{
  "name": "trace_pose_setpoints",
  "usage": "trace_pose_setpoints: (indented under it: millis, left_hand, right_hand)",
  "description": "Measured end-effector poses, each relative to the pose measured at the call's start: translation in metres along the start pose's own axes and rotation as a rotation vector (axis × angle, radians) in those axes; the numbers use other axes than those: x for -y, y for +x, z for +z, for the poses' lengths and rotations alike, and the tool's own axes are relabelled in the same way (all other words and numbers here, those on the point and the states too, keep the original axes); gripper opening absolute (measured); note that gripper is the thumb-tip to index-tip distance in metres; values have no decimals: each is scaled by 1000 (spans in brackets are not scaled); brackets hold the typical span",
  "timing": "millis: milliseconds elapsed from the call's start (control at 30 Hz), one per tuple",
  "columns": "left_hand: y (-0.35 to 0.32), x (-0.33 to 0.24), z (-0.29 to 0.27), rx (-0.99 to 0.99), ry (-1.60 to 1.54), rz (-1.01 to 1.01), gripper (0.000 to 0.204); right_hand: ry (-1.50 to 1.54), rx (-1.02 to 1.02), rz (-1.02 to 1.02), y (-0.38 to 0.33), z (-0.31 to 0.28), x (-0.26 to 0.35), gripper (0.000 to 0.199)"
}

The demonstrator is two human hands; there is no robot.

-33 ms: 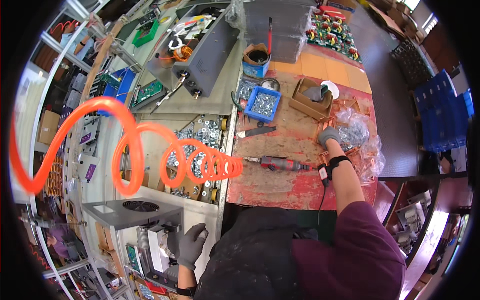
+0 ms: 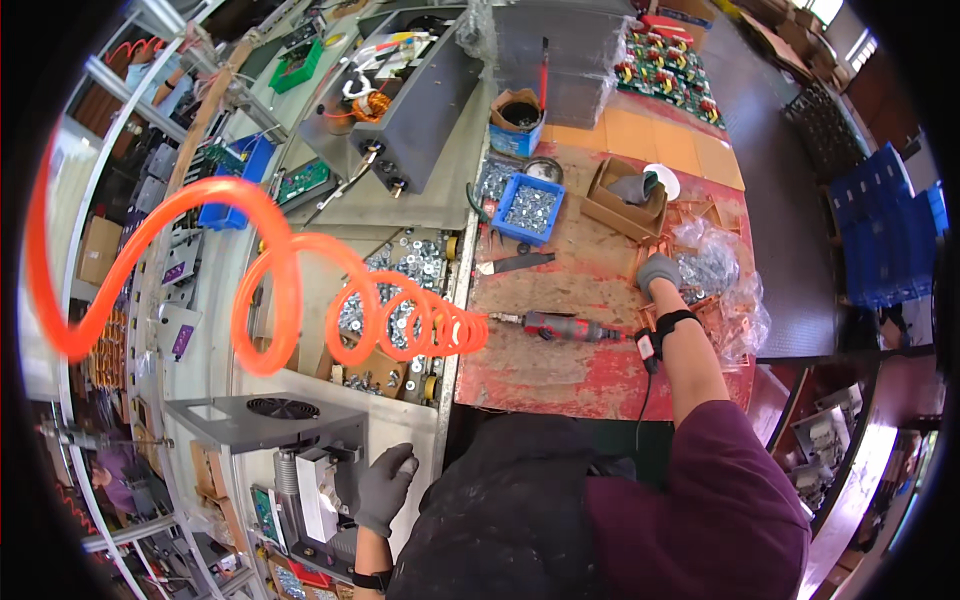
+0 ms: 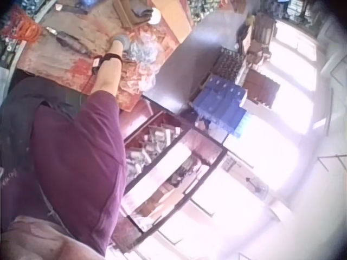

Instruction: Assemble internal components and wiring into a solar inverter housing.

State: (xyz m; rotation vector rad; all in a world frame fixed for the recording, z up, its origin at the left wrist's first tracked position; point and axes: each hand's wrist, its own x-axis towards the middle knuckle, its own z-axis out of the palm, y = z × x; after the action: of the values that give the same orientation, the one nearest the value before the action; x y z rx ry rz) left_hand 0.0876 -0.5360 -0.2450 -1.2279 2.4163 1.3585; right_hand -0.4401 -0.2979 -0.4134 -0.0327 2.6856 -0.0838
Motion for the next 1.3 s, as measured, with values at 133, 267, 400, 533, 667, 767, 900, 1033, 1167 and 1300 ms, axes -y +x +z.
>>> trace_pose_setpoints:
  millis: [133,267,400,533,667,767,900,1033,1167,1300]
  left_hand:
    - [-6,9,-6,-13,134,111,36]
    - [-16,20,-15,-31,90,19,40]
    - [-7,7,-18,12,-13,13,41]
    - [14,-28,-6,129,-335,181,44]
    - [20,-36,-1,464,-760,127,42]
    - [5,-11,-10,219,-1046,-9,37]
    - [-37,32,-16,-136,-1090,-137,24]
    - [-95,61,-8,-450,-1125,-248,27]
    - [-161,78,-1,-712,-1498,-428,21]
    - [-210,111,-10,-1058,-1584,-258,28]
  right_hand:
    - [-571,-216,-322,5,26,-10,63]
    - [-87,-135,-163,-12,20,-37,49]
    - [1009,-125,-140,-66,-25,-15,40]
    - [582,-104,-1144,-213,-27,41,27]
    - [144,212,-1589,-334,-15,105,27]
    - [2,377,-1674,-360,2,167,31]
    - [9,1006,-1901,-364,39,235,33]
    - [-484,300,-1887,-339,112,333,36]
    - [-988,-41,-1958,-328,186,369,29]
    - [-811,50,-1901,-319,212,372,25]
